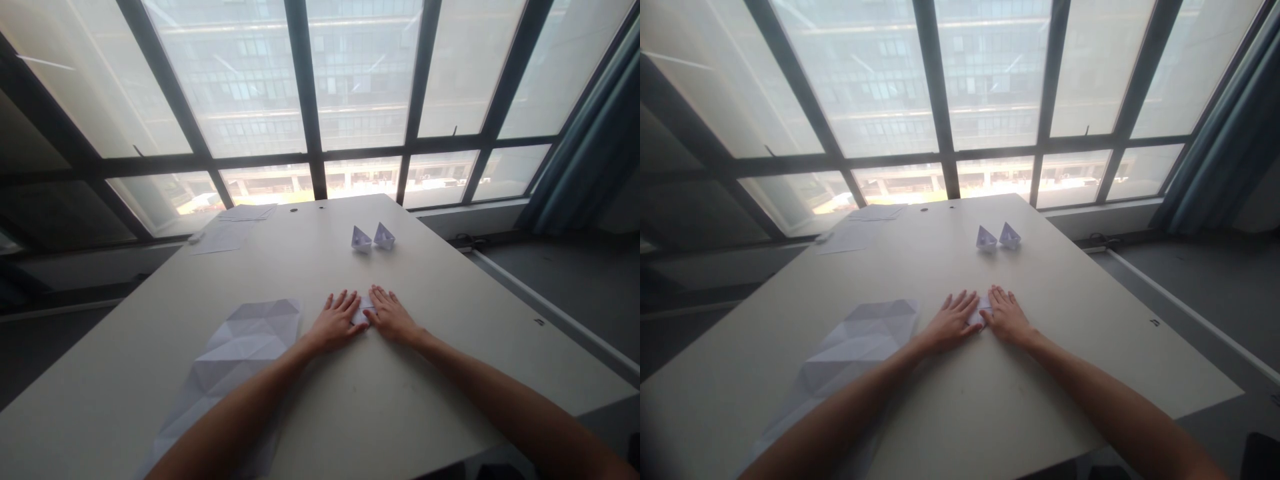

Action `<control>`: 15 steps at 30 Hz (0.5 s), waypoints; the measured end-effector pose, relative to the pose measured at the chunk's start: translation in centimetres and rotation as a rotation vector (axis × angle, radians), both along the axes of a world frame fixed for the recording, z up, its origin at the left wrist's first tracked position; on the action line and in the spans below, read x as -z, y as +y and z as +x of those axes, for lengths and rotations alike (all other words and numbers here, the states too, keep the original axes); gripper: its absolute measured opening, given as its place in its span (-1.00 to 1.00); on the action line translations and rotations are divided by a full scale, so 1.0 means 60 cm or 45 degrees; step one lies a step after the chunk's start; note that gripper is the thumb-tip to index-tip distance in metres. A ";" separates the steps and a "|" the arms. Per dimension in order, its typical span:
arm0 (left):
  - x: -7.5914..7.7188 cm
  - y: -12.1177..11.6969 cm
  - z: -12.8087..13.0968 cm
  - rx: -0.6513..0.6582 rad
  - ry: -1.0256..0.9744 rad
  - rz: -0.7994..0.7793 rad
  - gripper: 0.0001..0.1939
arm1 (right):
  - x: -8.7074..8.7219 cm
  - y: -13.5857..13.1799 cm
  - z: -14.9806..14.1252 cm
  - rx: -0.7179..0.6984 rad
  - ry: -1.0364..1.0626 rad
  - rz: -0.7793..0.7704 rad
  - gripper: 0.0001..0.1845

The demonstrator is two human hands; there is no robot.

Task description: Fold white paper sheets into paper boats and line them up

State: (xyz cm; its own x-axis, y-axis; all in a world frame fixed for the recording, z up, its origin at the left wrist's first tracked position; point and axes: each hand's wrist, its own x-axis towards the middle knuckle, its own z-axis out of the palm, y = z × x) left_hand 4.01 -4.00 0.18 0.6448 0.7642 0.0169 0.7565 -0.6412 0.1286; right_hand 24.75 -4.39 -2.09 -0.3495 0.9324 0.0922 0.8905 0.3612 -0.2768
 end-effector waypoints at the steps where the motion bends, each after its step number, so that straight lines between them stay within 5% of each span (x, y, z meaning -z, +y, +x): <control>1: 0.000 0.000 0.000 0.000 0.000 0.001 -0.21 | 0.000 0.000 0.000 0.007 0.002 0.006 -0.20; 7: 0.000 -0.001 0.002 0.000 -0.002 0.007 -0.20 | -0.010 -0.002 -0.003 -0.111 0.039 0.117 -0.30; 10: 0.000 -0.001 0.003 0.007 -0.021 0.005 -0.19 | -0.014 -0.001 -0.004 -0.273 0.063 0.076 -0.31; 15: 0.004 -0.001 0.003 -0.015 -0.026 0.029 -0.16 | -0.013 0.001 -0.001 -0.293 0.056 0.009 -0.29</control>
State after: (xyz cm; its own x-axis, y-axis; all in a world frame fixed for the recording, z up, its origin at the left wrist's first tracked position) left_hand 4.17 -4.05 -0.08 0.6350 0.7711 0.0473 0.7615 -0.6350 0.1299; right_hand 24.67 -4.31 -1.32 -0.5483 0.8279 0.1184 0.7717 0.5554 -0.3099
